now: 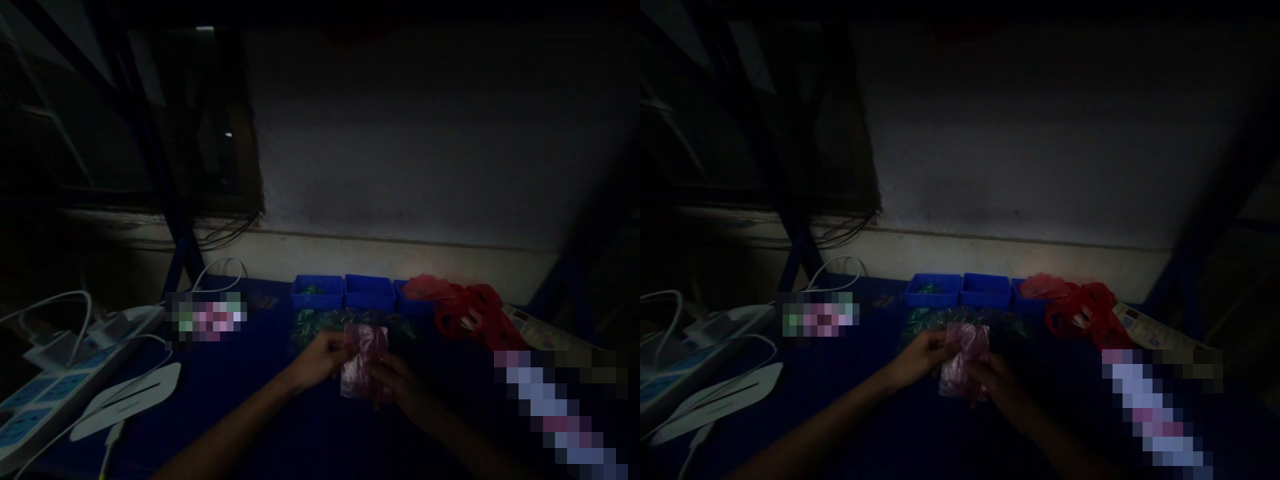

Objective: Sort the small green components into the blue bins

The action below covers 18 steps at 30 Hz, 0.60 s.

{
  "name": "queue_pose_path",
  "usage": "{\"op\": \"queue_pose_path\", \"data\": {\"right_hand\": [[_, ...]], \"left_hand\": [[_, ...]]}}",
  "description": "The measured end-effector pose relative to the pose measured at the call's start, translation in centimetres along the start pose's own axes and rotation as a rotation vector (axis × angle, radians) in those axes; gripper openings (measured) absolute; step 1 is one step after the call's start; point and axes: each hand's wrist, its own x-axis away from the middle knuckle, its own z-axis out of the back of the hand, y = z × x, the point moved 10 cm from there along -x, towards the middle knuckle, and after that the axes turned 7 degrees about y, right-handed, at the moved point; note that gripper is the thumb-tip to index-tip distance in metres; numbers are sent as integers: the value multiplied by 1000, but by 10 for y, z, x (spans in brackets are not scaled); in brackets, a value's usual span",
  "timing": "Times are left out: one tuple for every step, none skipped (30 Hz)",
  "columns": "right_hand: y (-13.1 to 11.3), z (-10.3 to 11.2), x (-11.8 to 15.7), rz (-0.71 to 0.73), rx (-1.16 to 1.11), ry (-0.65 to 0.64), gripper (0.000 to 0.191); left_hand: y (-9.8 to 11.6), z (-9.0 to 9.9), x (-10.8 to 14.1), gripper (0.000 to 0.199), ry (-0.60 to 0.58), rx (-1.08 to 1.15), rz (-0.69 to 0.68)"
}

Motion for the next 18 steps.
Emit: {"op": "queue_pose_path", "data": {"right_hand": [[0, 1, -1, 7, 27, -12, 24], [0, 1, -2, 13, 52, -29, 21], [0, 0, -3, 16, 74, -56, 19], [2, -3, -4, 17, 91, -91, 19], [3, -6, -5, 16, 103, -130, 19], [4, -9, -5, 17, 109, -166, 20], [4, -13, -6, 19, 111, -197, 21], [4, -16, -7, 19, 113, -225, 23], [4, -18, -8, 23, 110, -244, 26], [3, -19, -9, 28, 98, -256, 29], [1, -19, -10, 34, 78, -257, 33], [0, -18, -10, 37, 57, -248, 37], [0, -16, -10, 36, 45, -230, 39], [1, -12, -9, 25, 46, -204, 41], [4, -9, -8, 4, 62, -178, 41], [7, -5, -6, -24, 93, -152, 42], [10, -1, -4, -50, 119, -126, 44], [13, 3, -2, -78, 143, -103, 46]], "left_hand": [[-1, -2, 0, 33, -1, 2, -11], [-3, -4, 1, 31, 2, 2, -22], [-4, -5, 4, 30, 6, -4, -32], [-6, -7, 6, 28, 6, -12, -40], [-8, -7, 9, 28, 12, -20, -47], [-9, -7, 11, 28, 12, -30, -52], [-10, -7, 12, 28, 15, -40, -56], [-11, -6, 12, 28, 18, -48, -58], [-11, -6, 10, 27, 19, -54, -62], [-11, -6, 8, 27, 19, -56, -67], [-10, -6, 5, 26, 17, -54, -74], [-9, -7, 1, 25, 12, -48, -81], [-8, -8, -2, 24, 7, -41, -87], [-7, -10, -5, 24, 2, -34, -90], [-6, -11, -7, 24, -3, -30, -91], [-6, -13, -9, 24, -8, -31, -88], [-4, -14, -10, 24, -12, -34, -87], [-3, -16, -9, 24, -13, -38, -86]]}}
